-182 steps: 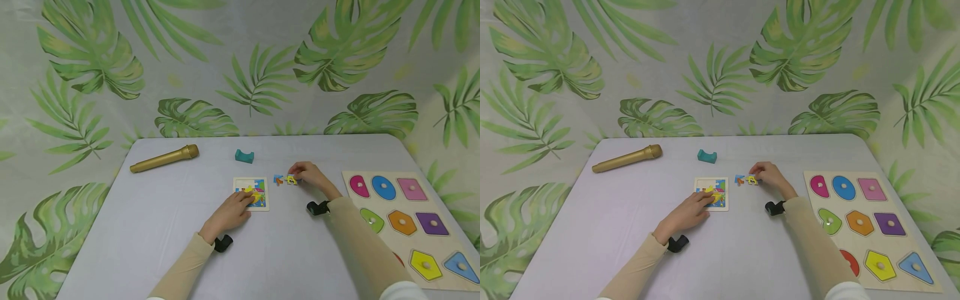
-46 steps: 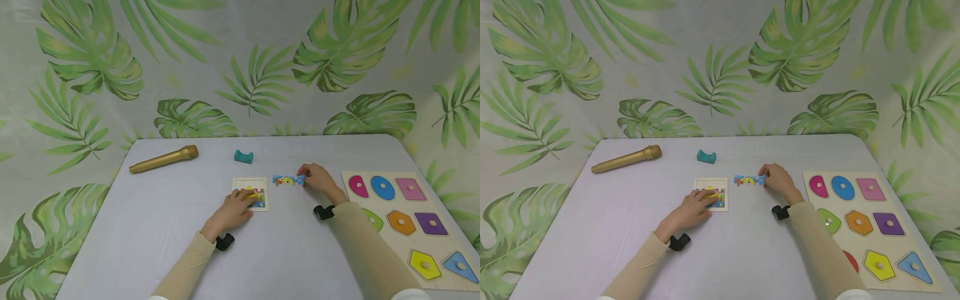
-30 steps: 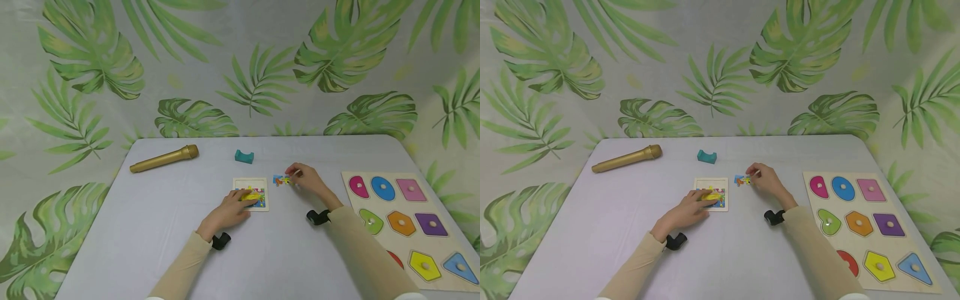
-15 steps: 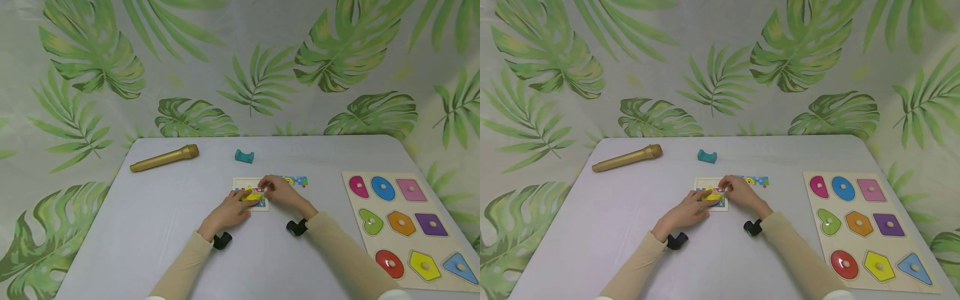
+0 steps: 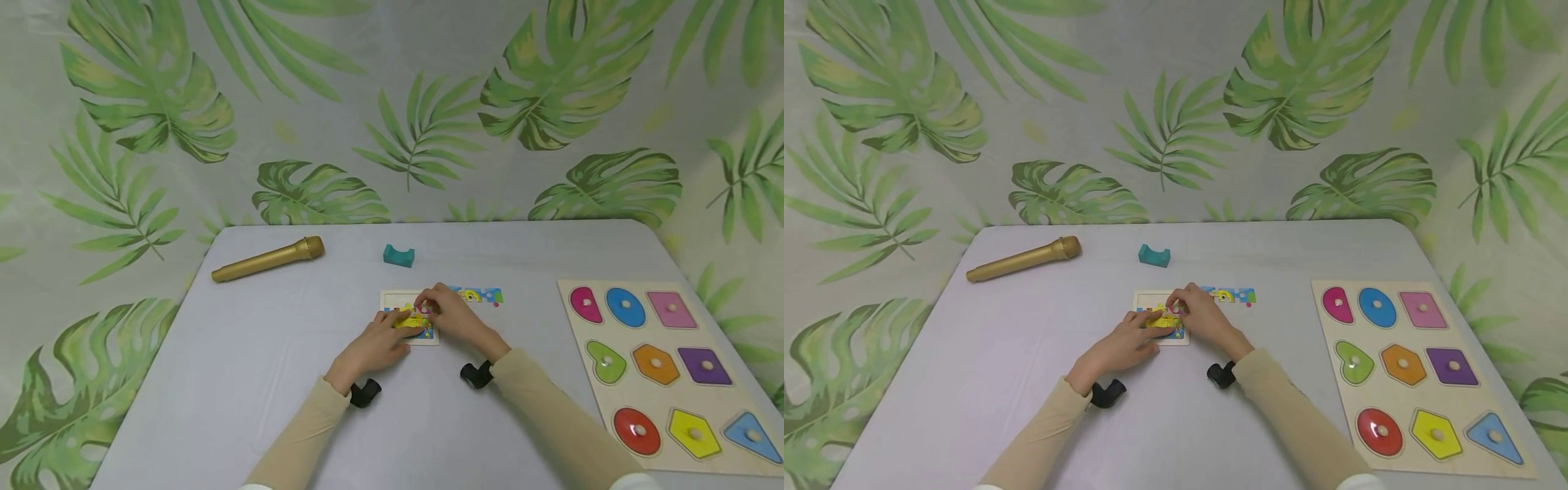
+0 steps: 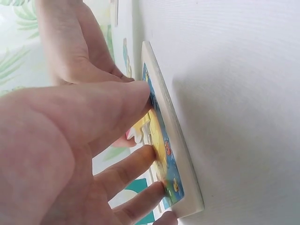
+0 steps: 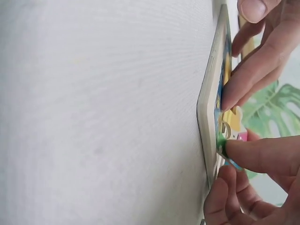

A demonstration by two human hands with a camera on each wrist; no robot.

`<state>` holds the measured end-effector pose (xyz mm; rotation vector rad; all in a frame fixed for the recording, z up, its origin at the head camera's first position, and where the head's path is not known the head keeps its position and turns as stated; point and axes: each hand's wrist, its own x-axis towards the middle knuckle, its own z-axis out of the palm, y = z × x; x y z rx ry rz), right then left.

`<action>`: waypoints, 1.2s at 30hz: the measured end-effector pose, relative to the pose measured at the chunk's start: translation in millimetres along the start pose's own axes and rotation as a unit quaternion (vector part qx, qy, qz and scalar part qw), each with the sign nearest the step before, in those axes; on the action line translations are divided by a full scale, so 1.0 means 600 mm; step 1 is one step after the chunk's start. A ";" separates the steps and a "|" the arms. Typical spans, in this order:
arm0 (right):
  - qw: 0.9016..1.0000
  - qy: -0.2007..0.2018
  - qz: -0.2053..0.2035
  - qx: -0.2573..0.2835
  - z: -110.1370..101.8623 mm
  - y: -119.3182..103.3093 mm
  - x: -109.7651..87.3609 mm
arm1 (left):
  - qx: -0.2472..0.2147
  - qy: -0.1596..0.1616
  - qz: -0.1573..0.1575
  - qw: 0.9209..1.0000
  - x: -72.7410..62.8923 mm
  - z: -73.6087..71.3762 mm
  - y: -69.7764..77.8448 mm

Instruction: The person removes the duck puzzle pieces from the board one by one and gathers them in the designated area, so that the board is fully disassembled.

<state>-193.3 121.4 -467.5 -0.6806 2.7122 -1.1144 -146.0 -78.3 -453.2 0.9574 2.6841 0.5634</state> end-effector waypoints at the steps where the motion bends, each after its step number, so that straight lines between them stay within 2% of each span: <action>1: 1.000 -0.002 0.001 0.002 0.000 0.001 -0.001 | -0.001 -0.001 -0.001 1.000 0.000 0.000 0.000; 7: 0.998 -0.004 0.021 0.059 -0.006 0.016 -0.002 | 0.000 -0.002 -0.005 1.000 0.002 0.001 0.000; 12: 0.988 -0.013 0.048 0.146 -0.028 0.026 -0.006 | -0.001 -0.003 -0.005 1.000 0.002 0.001 0.000; 15: 0.983 -0.021 0.055 0.171 -0.049 0.037 -0.014 | 0.000 0.003 -0.002 1.000 0.003 0.003 -0.001; 21: 0.983 -0.017 0.077 0.168 -0.103 0.070 -0.042 | -0.011 0.000 -0.016 1.000 0.001 0.004 -0.001; 27: 0.983 -0.003 0.092 0.162 -0.149 0.099 -0.081 | -0.017 0.002 -0.017 1.000 0.000 0.004 -0.001; 36: 0.983 -0.012 0.111 0.144 -0.163 0.134 -0.106 | -0.020 0.000 -0.017 1.000 0.000 0.005 -0.002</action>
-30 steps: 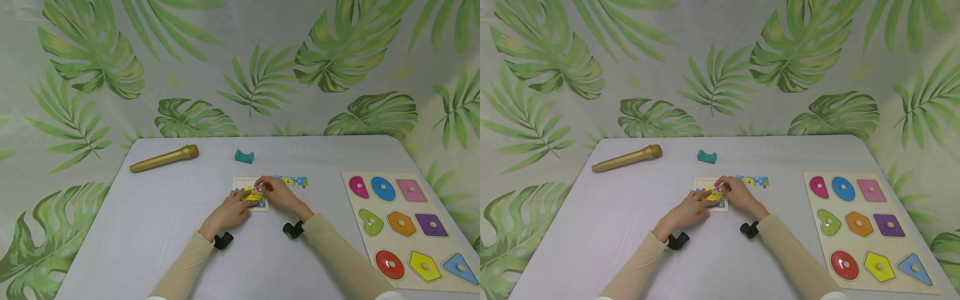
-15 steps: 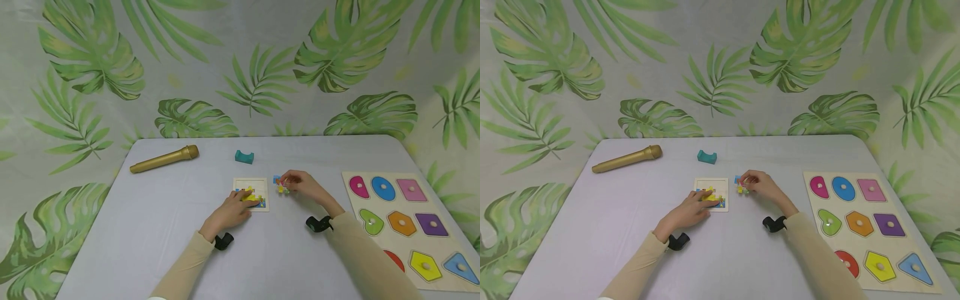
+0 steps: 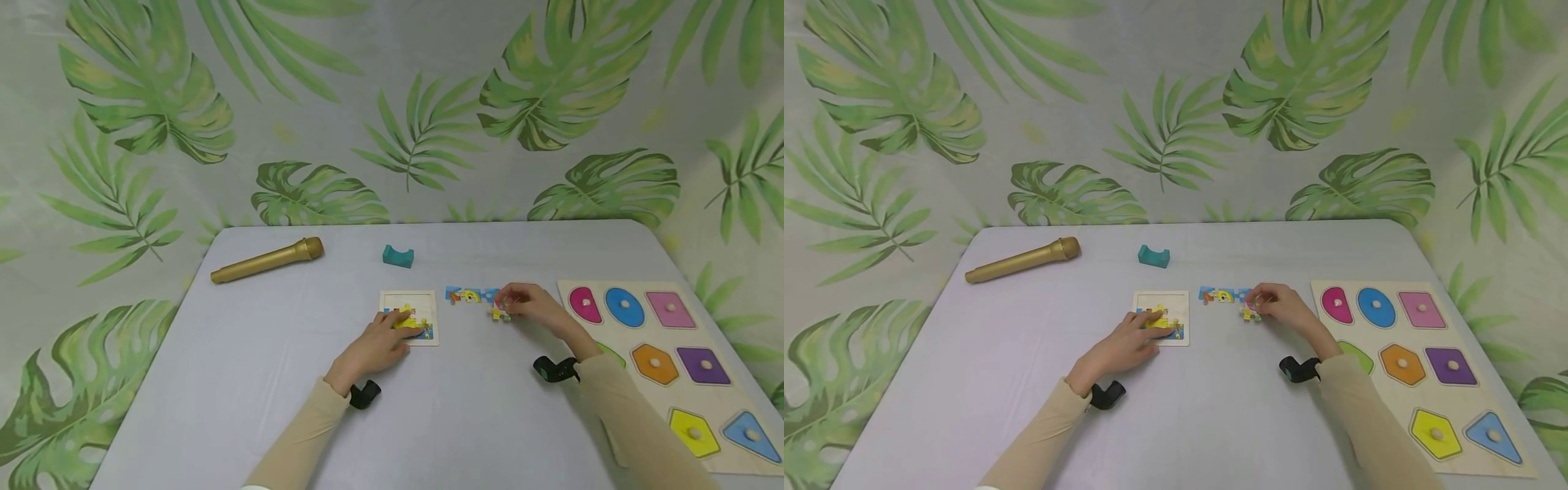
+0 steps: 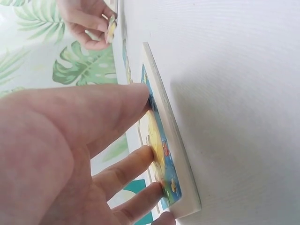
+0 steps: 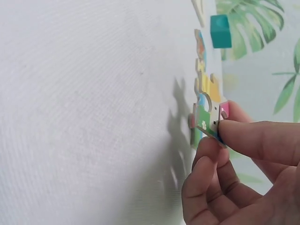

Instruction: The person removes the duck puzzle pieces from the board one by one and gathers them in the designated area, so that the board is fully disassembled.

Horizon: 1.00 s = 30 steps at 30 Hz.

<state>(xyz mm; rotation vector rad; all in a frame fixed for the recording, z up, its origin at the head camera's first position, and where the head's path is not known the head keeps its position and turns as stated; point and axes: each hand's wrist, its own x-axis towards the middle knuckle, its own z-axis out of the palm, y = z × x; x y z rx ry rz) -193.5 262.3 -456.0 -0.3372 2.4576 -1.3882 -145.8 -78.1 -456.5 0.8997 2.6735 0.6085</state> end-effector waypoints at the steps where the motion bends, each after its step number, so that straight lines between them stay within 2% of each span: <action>1: 1.000 -0.003 0.001 -0.005 0.001 0.001 -0.001 | 0.000 -0.001 0.000 1.000 0.000 0.000 0.000; 7: 0.999 -0.012 -0.004 -0.042 0.011 -0.001 -0.003 | -0.004 -0.001 0.004 1.000 -0.002 -0.001 0.001; 12: 0.996 0.004 -0.018 -0.087 0.019 -0.001 0.002 | -0.006 0.000 0.006 1.000 -0.002 -0.002 0.001; 19: 0.986 0.037 -0.036 -0.156 0.029 0.002 0.008 | 0.015 0.010 0.012 1.000 -0.002 0.001 -0.004; 24: 0.985 0.044 -0.035 -0.164 0.031 0.000 0.006 | 0.017 0.014 0.021 1.000 -0.006 0.004 -0.008; 30: 0.988 0.057 -0.040 -0.141 0.034 -0.023 0.005 | 0.001 0.020 0.036 0.999 -0.018 0.007 -0.019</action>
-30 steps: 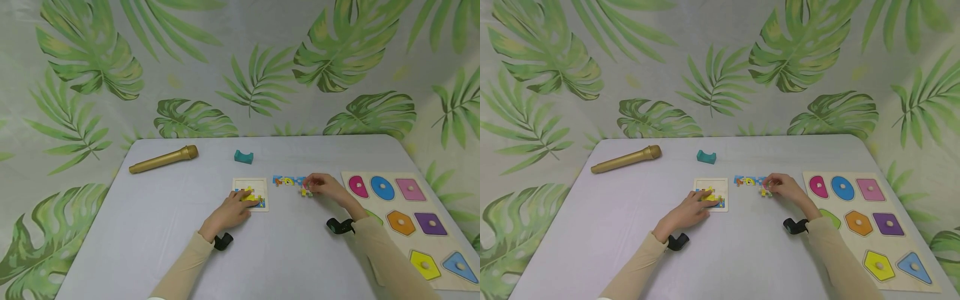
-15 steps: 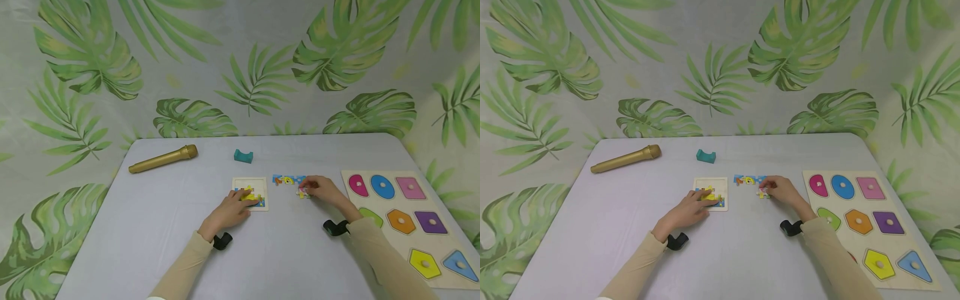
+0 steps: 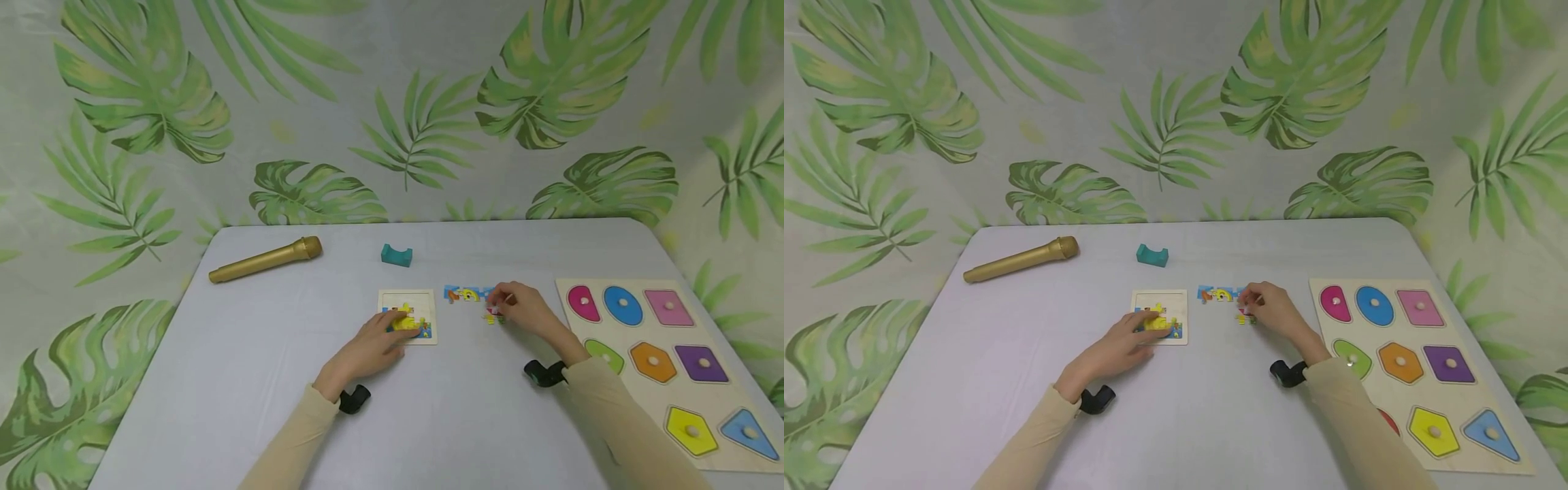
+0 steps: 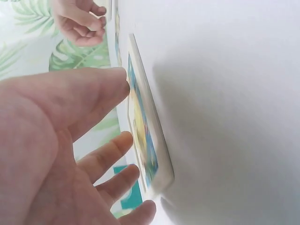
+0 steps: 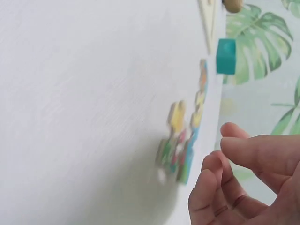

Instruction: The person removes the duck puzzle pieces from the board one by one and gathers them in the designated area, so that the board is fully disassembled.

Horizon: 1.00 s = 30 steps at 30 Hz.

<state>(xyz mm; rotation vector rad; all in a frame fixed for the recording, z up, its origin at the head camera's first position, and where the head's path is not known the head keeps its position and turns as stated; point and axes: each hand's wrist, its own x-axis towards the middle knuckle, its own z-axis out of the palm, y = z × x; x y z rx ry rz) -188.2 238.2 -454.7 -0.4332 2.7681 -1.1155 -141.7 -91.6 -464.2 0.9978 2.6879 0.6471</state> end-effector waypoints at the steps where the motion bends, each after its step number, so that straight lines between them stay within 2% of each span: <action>1: 1.000 0.002 -0.005 0.007 0.002 -0.005 0.002 | 0.002 0.003 0.002 1.000 -0.002 -0.001 -0.002; 5: 0.999 -0.004 -0.037 0.032 0.017 -0.031 0.014 | 0.009 0.020 0.017 1.000 -0.008 -0.005 -0.012; 10: 0.996 -0.021 -0.062 0.059 0.051 -0.066 0.035 | 0.002 0.026 0.037 0.999 -0.012 -0.008 -0.021; 17: 0.993 -0.058 -0.058 0.084 0.109 -0.111 0.061 | -0.012 0.033 0.031 0.999 -0.017 -0.009 -0.023; 21: 0.993 -0.070 -0.059 0.077 0.134 -0.127 0.071 | -0.017 0.036 0.030 0.999 -0.018 -0.008 -0.024; 25: 0.995 -0.072 -0.051 0.054 0.151 -0.137 0.078 | -0.025 0.033 0.022 0.999 -0.017 -0.007 -0.023; 30: 0.996 -0.065 -0.033 0.044 0.158 -0.147 0.081 | -0.014 0.034 0.022 0.999 -0.014 -0.008 -0.021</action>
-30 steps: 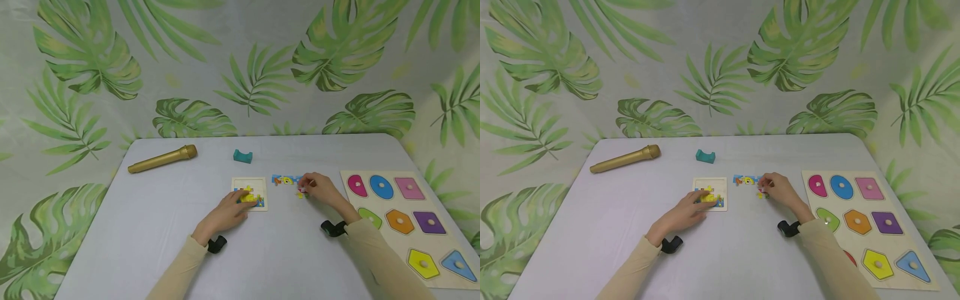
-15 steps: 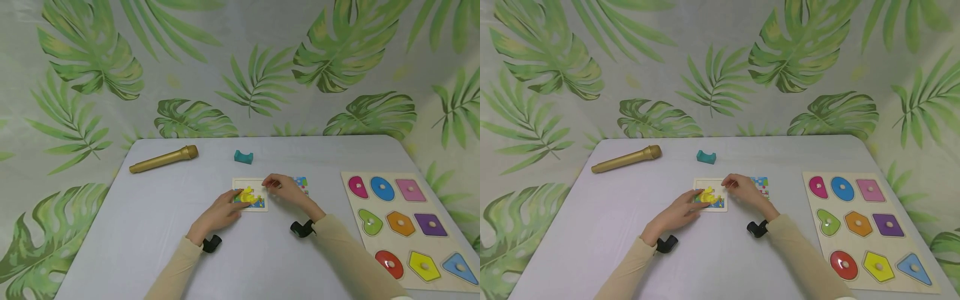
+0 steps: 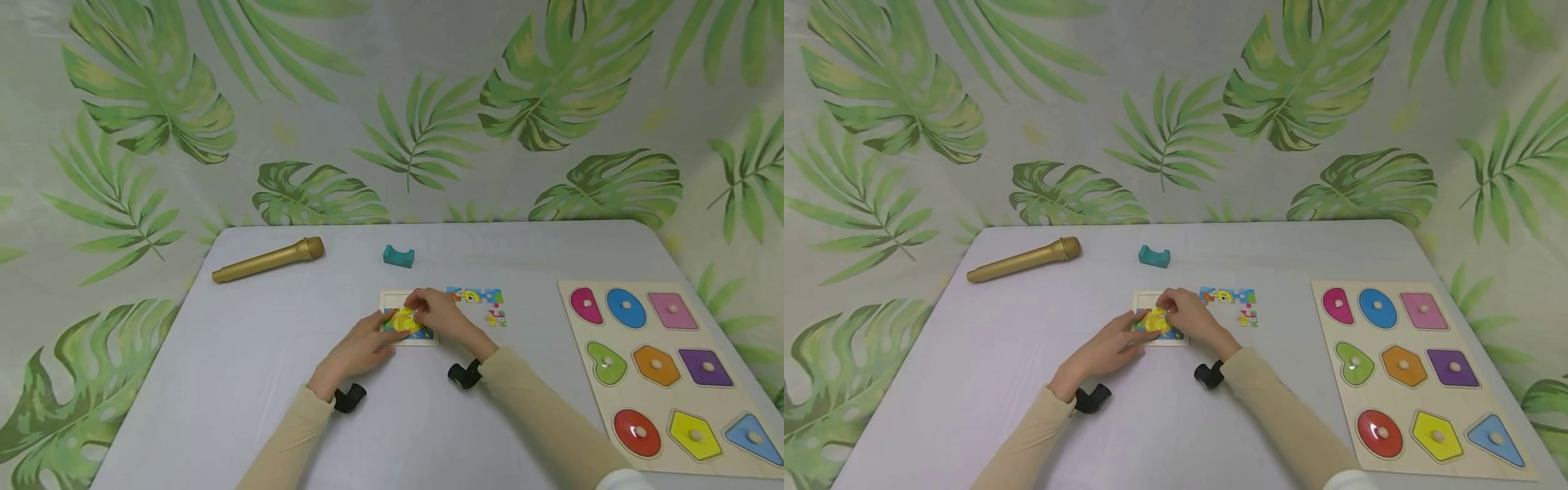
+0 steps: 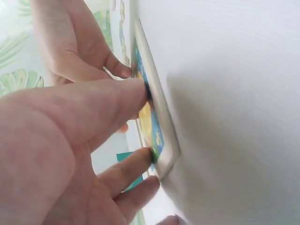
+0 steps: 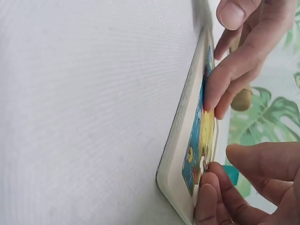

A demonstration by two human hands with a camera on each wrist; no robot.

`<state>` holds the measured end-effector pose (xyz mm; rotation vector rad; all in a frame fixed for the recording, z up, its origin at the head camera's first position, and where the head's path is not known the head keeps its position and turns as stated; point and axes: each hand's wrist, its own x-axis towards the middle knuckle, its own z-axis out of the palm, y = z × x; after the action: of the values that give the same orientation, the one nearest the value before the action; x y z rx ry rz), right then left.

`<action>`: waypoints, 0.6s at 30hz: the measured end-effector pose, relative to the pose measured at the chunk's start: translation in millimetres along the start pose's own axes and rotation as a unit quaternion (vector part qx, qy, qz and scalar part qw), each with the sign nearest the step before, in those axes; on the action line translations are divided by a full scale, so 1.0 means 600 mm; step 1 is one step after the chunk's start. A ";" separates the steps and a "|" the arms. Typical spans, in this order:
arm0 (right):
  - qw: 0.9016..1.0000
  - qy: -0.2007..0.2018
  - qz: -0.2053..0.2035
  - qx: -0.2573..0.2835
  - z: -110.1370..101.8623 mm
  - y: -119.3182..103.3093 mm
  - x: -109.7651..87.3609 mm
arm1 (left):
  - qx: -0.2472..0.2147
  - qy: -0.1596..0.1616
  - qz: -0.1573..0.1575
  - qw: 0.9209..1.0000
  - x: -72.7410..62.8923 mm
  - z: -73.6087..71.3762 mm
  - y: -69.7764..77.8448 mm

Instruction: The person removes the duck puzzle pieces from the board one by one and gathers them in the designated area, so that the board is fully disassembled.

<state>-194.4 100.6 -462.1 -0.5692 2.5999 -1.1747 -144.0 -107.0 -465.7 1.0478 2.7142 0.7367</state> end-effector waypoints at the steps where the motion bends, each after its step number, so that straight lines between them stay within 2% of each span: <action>1: 1.000 0.002 0.002 0.002 0.001 0.000 0.000 | 0.004 0.000 0.000 1.000 0.001 0.000 0.001; 5: 1.000 0.016 -0.002 -0.003 0.006 -0.001 0.002 | 0.017 -0.007 -0.012 1.000 0.002 -0.001 0.004; 12: 0.999 0.039 -0.017 0.004 0.015 -0.003 0.008 | 0.010 -0.021 -0.038 0.999 0.003 -0.005 0.011; 18: 0.999 0.029 -0.022 -0.007 0.013 -0.002 0.009 | 0.011 -0.025 -0.040 0.999 0.005 -0.006 0.011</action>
<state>-196.3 92.4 -466.8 -0.6072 2.6596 -1.2038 -143.2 -101.9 -459.2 0.9417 2.7108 0.6604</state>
